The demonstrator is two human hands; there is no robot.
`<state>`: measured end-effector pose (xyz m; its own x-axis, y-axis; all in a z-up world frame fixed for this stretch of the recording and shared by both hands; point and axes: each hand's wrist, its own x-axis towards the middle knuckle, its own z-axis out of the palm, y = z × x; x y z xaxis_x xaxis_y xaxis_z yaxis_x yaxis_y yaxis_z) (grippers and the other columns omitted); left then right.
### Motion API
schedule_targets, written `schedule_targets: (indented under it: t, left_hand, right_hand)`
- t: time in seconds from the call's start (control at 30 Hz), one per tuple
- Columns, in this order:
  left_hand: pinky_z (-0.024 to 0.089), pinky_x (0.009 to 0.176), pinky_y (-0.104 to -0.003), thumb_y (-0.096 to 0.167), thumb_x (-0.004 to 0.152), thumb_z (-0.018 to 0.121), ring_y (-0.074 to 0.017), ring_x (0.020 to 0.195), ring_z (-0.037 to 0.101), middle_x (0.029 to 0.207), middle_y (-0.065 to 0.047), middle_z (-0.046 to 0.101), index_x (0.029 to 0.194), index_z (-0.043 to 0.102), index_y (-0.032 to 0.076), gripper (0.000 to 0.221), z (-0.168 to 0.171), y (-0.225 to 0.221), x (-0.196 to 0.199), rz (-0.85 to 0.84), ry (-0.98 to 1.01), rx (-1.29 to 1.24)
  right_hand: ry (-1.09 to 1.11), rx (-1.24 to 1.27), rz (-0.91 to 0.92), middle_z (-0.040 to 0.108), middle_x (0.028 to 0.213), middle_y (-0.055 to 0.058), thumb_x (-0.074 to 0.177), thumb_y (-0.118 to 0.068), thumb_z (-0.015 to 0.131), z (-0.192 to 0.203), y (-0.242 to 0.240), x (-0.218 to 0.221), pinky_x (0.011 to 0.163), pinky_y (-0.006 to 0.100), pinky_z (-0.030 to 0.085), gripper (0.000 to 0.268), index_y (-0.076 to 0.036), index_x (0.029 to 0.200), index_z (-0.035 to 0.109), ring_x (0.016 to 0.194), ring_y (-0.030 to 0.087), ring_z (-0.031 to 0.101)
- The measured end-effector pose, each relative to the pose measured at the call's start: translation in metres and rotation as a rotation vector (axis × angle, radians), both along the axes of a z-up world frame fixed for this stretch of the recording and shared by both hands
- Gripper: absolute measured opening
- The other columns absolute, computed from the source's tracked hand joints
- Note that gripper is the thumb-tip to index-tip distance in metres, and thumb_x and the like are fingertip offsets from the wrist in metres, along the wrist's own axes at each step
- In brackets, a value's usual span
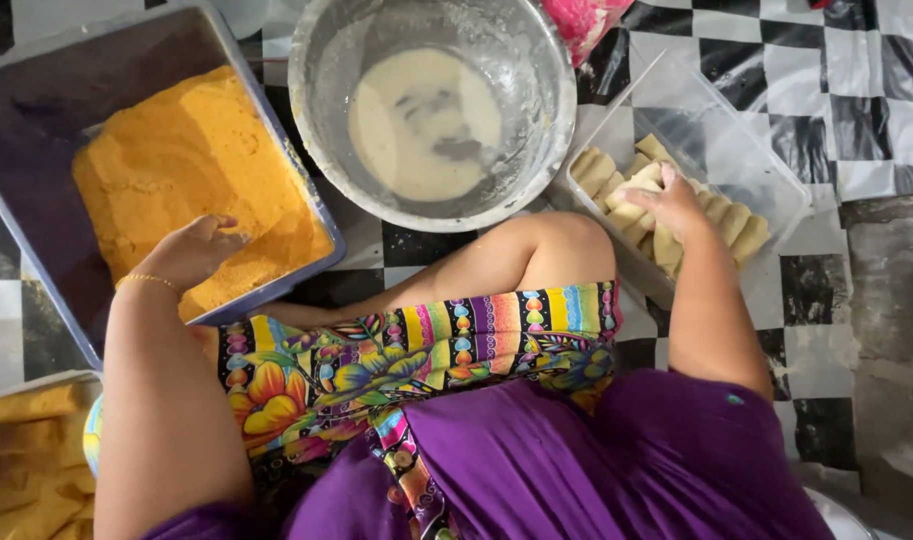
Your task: Coating rolled food items with liquid batter and orange seasoning powder by hand
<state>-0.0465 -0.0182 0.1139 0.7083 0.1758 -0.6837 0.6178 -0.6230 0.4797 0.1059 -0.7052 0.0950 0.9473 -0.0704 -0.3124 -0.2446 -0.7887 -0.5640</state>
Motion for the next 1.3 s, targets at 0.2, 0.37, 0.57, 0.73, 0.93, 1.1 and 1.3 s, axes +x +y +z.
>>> schedule_targets:
  t: [0.2, 0.37, 0.57, 0.73, 0.93, 1.1, 1.3]
  left_hand:
    - [0.045, 0.102, -0.041, 0.035, 0.098, 0.061, -0.0301, 0.122, 0.060, 0.136, -0.015, 0.064, 0.144, 0.056, 0.004, 0.056, -0.035, 0.016, -0.006, 0.018, -0.011, 0.003]
    - [0.054, 0.094, -0.047, 0.055, 0.089, 0.072, -0.0367, 0.111, 0.069, 0.115, -0.014, 0.075, 0.138, 0.066, 0.020, 0.061, -0.116, 0.049, -0.012, -0.059, -0.173, 0.044]
    - [0.055, 0.088, -0.045, 0.046, 0.091, 0.069, -0.0364, 0.100, 0.073, 0.106, -0.016, 0.077, 0.138, 0.064, 0.014, 0.058, -0.101, 0.037, 0.003, -0.097, -0.249, 0.013]
    - [0.055, 0.085, -0.044, 0.037, 0.089, 0.070, -0.0373, 0.097, 0.072, 0.103, -0.021, 0.075, 0.139, 0.062, 0.008, 0.058, -0.073, 0.034, -0.013, -0.014, -0.241, -0.074]
    - [0.053, 0.079, -0.046, 0.038, 0.088, 0.073, -0.0373, 0.091, 0.071, 0.096, -0.020, 0.074, 0.138, 0.060, 0.008, 0.060, -0.076, 0.039, -0.005, -0.012, -0.247, -0.109]
    - [0.054, 0.094, -0.050, 0.049, 0.087, 0.073, -0.0373, 0.108, 0.070, 0.109, -0.013, 0.077, 0.141, 0.058, 0.018, 0.064, -0.065, 0.024, 0.015, -0.062, -0.211, -0.026]
    - [0.054, 0.095, -0.051, 0.048, 0.087, 0.074, -0.0390, 0.110, 0.069, 0.110, -0.015, 0.076, 0.141, 0.059, 0.017, 0.064, -0.076, 0.028, 0.003, -0.070, -0.185, 0.004]
  right_hand:
    - [-0.034, -0.268, 0.069, 0.070, 0.104, 0.020, 0.086, -0.032, 0.080, 0.005, -0.001, 0.011, 0.077, 0.044, 0.052, 0.053, 0.004, 0.120, 0.060, 0.083, 0.034, 0.066]
    - [-0.520, -0.242, -0.122, 0.067, 0.118, 0.023, 0.084, -0.039, 0.097, 0.028, 0.004, 0.063, 0.095, 0.050, 0.055, 0.074, -0.007, 0.137, 0.056, 0.114, 0.040, 0.065]
    - [-0.463, 0.140, -0.007, 0.069, 0.129, 0.020, 0.086, -0.041, 0.098, 0.038, 0.185, 0.131, 0.086, 0.040, 0.066, 0.084, -0.004, 0.144, 0.050, 0.118, 0.032, 0.070]
    - [-0.129, -0.179, 0.255, 0.071, 0.119, 0.025, 0.082, -0.045, 0.088, 0.011, 0.297, 0.112, 0.091, 0.050, 0.058, 0.072, 0.002, 0.130, 0.062, 0.114, 0.038, 0.067]
    - [-0.017, -0.508, 0.766, 0.063, 0.136, 0.032, 0.089, -0.019, 0.071, 0.050, 0.353, 0.082, 0.114, 0.054, 0.044, 0.054, 0.010, 0.134, 0.062, 0.131, 0.046, 0.057]
    - [0.138, -0.595, 0.384, 0.041, 0.156, 0.023, 0.102, -0.027, 0.060, -0.009, 0.372, 0.110, 0.112, 0.060, 0.042, 0.062, 0.002, 0.153, 0.040, 0.141, 0.047, 0.040]
    - [0.079, -0.588, 0.608, 0.067, 0.123, 0.027, 0.097, -0.022, 0.068, -0.121, 0.373, 0.126, 0.097, 0.053, 0.056, 0.043, 0.004, 0.131, 0.065, 0.122, 0.044, 0.062]
